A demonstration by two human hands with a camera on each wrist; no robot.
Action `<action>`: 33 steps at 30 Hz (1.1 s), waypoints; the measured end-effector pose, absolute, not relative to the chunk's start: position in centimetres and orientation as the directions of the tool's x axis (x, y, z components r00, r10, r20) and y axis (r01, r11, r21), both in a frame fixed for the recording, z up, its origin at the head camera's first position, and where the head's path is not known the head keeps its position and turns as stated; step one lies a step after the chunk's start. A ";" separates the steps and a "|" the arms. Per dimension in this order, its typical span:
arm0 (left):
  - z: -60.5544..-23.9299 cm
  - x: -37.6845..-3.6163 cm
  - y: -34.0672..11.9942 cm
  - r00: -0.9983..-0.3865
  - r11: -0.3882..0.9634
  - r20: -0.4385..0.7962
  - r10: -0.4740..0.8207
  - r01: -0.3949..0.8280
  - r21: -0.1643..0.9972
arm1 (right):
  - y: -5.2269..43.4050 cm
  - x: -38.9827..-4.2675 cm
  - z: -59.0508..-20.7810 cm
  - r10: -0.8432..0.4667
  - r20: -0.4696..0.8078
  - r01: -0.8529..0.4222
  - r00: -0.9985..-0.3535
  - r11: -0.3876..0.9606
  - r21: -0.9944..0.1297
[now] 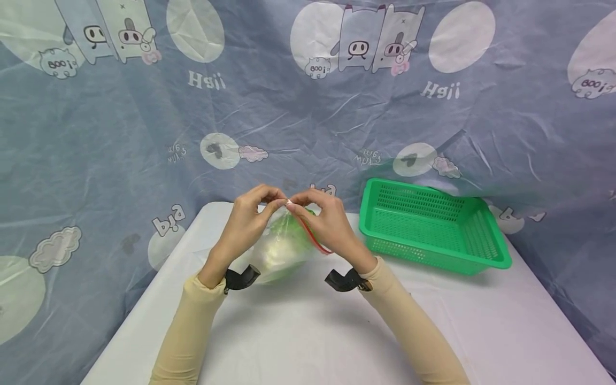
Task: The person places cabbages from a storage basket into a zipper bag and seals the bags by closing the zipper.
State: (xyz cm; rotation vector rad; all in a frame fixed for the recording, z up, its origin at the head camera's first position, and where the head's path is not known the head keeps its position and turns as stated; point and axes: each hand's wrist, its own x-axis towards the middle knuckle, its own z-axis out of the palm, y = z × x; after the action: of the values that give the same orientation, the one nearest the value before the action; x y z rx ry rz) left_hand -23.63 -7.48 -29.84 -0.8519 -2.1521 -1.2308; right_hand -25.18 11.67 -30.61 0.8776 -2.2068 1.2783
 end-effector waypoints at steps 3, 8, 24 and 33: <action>-29.8 -23.7 -7.6 -0.665 0.385 0.701 0.260 0.736 0.556 | 11.8 -25.1 -30.8 -0.317 0.661 -0.730 -0.680 0.376 -0.570; -29.5 -23.8 -8.7 -0.667 0.375 0.719 0.198 0.729 0.573 | 12.1 -25.5 -31.8 -0.324 0.690 -0.755 -0.648 0.394 -0.524; -29.7 -25.7 -10.9 -0.687 0.370 0.722 0.088 0.695 0.617 | 15.3 -27.5 -36.3 -0.310 0.685 -0.734 -0.660 0.462 -0.498; -29.5 -25.9 -12.4 -0.663 0.358 0.748 0.022 0.704 0.613 | 18.8 -28.4 -38.8 -0.313 0.650 -0.706 -0.692 0.477 -0.523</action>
State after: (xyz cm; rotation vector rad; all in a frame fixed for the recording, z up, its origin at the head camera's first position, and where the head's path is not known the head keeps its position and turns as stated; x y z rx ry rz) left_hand -25.88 -12.39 -29.54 -0.6289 -1.9691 -1.3402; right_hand -28.36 18.77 -38.76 0.8450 -2.2558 1.1136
